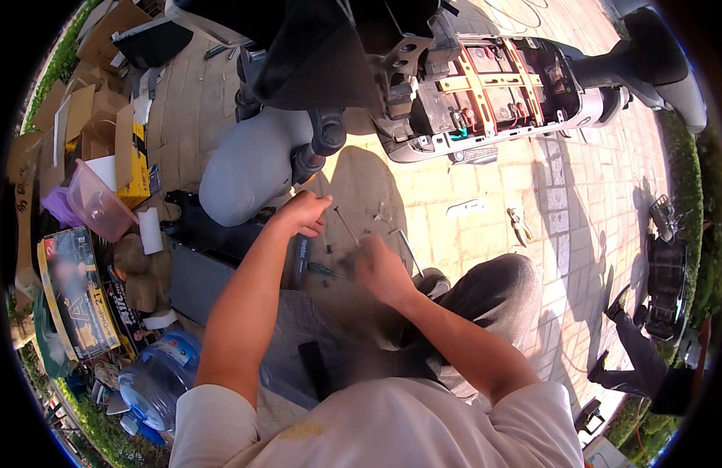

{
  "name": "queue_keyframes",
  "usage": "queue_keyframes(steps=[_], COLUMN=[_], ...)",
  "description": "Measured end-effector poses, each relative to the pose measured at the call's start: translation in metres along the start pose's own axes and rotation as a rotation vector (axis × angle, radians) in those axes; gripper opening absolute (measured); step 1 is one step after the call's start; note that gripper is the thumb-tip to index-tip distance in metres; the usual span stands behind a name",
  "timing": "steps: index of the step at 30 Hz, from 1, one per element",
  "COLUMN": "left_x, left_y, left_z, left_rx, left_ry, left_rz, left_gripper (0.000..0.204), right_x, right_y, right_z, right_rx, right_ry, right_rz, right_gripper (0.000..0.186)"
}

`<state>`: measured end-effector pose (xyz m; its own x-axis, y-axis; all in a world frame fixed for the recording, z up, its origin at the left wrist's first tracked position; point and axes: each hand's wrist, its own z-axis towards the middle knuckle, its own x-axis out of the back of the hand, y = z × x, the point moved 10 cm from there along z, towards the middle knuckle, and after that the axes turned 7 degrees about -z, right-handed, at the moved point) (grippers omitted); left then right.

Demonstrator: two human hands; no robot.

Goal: The person uses a screwdriver to remove screws from the handlebar assembly of a scooter. They detach a black plastic cover and a cylindrical component from the handlebar stem, placing the parts aside. The person then reattaches the cylindrical component to the stem.

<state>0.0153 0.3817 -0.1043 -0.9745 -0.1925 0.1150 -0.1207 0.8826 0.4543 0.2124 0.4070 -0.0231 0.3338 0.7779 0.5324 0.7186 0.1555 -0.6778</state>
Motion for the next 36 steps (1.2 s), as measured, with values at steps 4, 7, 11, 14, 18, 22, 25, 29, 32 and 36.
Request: queue_keyframes(steps=[4,7,11,14,18,22,25,29,32,36], left_x=[-0.027,-0.025,-0.023,-0.021,-0.023,-0.025,-0.019,-0.009,-0.005,-0.006], left_y=[0.018,0.042,0.060,0.067,0.075,0.085,0.089,0.092,0.095,0.098], left_z=[-0.023,-0.050,-0.081,-0.094,-0.103,-0.112,-0.116,-0.123,-0.129,-0.137], left_rx=[-0.008,-0.155,-0.265,-0.348,-0.431,-0.489,-0.544,-0.652,-0.725,-0.782], left_ry=[-0.341,-0.409,-0.434,-0.417,-0.472,-0.582,-0.572,-0.491,-0.442,-0.463], left_rz=[-0.581,-0.730,-0.908,-0.956,-1.074,-1.251,-1.302,-1.172,-1.014,-0.956], left_gripper=[0.035,0.025,0.021,0.019,0.016,0.012,0.016,0.016,0.018,0.022], right_x=[0.038,0.060,0.075,0.083,0.092,0.098,0.101,0.110,0.116,0.121], right_y=[-0.040,-0.053,-0.059,-0.068,-0.082,-0.085,-0.084,-0.087,-0.094,-0.091], right_z=[-0.031,-0.043,-0.049,-0.051,-0.054,-0.056,-0.062,-0.071,-0.075,-0.076], right_rx=[0.110,0.151,0.156,0.211,0.279,0.278,0.261,0.265,0.303,0.254], right_ry=[0.027,0.084,0.107,0.122,0.138,0.094,0.070,0.074,0.061,0.045], right_rz=[0.086,0.124,0.133,0.112,0.052,0.168,0.204,0.258,0.238,0.245], right_gripper=[0.044,0.040,0.039,0.038,0.037,0.036,0.036,0.037,0.034,0.037])
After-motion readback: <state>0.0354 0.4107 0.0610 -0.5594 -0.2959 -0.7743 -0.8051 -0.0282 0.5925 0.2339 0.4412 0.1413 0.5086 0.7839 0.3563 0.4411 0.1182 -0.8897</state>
